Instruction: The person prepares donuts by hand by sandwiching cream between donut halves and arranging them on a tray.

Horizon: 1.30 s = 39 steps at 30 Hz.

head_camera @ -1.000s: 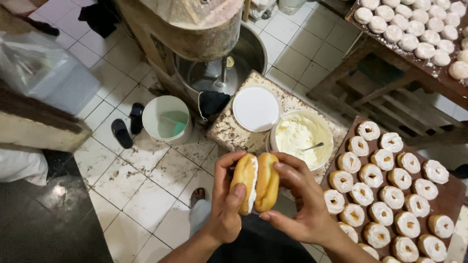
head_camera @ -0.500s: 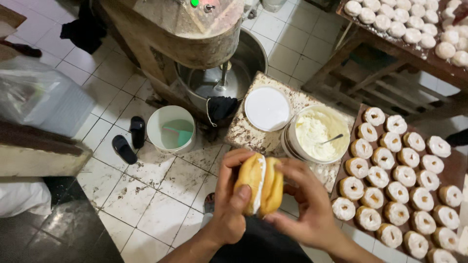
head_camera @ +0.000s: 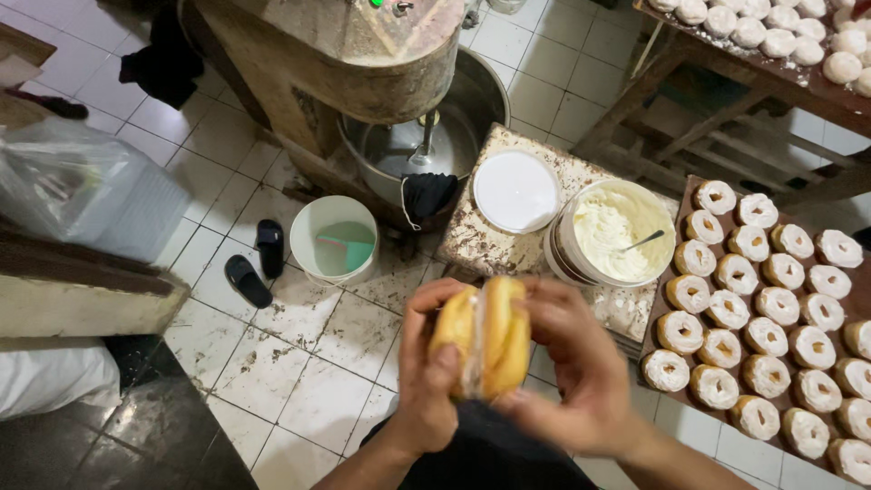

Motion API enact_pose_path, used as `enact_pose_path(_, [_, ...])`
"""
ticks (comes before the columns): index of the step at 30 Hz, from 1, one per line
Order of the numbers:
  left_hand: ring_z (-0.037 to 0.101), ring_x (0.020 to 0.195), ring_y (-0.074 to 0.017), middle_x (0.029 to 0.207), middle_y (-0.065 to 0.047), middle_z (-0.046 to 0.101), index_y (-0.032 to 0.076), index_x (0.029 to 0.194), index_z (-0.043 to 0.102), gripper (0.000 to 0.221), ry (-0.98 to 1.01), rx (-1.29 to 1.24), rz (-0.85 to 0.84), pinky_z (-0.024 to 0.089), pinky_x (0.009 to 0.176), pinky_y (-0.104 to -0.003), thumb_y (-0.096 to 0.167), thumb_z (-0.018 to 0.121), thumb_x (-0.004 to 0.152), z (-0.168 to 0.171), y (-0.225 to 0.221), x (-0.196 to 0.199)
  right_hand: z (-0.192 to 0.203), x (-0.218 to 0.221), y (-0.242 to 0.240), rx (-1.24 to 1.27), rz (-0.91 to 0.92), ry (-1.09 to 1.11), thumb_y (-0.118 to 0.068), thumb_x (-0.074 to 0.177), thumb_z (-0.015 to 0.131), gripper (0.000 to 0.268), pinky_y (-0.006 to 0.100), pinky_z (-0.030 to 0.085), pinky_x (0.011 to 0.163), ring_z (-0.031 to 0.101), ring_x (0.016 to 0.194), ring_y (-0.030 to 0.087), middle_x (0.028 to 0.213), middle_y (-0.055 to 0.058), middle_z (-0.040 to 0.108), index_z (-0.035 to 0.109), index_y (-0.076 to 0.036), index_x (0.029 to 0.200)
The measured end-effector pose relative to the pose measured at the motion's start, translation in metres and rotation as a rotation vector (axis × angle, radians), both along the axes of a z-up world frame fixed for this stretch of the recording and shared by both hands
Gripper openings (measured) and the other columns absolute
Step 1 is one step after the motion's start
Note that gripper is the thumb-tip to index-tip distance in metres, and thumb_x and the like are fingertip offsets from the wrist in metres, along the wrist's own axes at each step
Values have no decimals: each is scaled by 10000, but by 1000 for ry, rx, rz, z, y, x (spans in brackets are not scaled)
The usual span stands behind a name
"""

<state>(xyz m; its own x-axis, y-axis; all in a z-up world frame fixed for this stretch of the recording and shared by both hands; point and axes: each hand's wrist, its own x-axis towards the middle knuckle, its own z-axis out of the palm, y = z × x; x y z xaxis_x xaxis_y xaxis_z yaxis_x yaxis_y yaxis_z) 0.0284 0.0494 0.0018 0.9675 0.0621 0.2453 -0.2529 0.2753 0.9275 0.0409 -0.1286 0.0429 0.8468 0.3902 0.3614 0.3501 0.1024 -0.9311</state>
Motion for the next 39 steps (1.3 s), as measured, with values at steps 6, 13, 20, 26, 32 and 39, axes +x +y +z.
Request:
enact_pose_path(6, [509,1307,-260,1407,-185,467,-12,1389,460,534,-28,-15,-34,426,1147,-412,378,472,1025,-2,8,-4,2,8,7,-79,-34,188,-103,814,843,708,469,521,1118,521,1387,332,1481,235,453,512,4,1430])
enact_pose_path(13, [542,1197,-272,1306,-201,508,-3,1409,405,575,181,-322,-78,461,1033,-435,393,478,999,0,7,1,6,8,8,-340,-42,-322,-184,786,832,665,372,550,1065,578,1310,272,1415,180,474,547,-71,1377])
enact_pose_path(20, [484,1287,-250,1419,-181,419,3,1435,382,531,-60,-75,4,416,1151,-420,371,477,1064,-4,2,15,-19,0,4,95,-59,359,-110,847,805,703,458,452,1141,537,1343,294,1405,201,531,453,21,1441])
enact_pose_path(26, [493,1297,-248,1429,-168,413,14,1432,404,494,-176,251,-81,442,1148,-411,363,480,1091,-13,8,17,-8,2,-2,157,-203,415,-124,841,792,730,438,520,1055,587,1273,283,1393,200,567,445,18,1467])
enact_pose_path(32, [531,1205,-271,1310,-206,500,-2,1394,421,555,218,-368,-160,444,1053,-417,379,506,998,-11,3,8,7,-4,4,-450,-164,-292,-172,778,830,667,345,569,1013,600,1293,260,1415,206,512,571,-51,1380])
enact_pose_path(39, [500,1283,-244,1396,-160,459,11,1399,455,485,-83,-52,-80,423,1147,-396,362,472,1066,-7,-5,6,-8,-6,0,52,-154,285,-89,838,797,670,452,514,1130,532,1396,331,1459,232,469,492,33,1422])
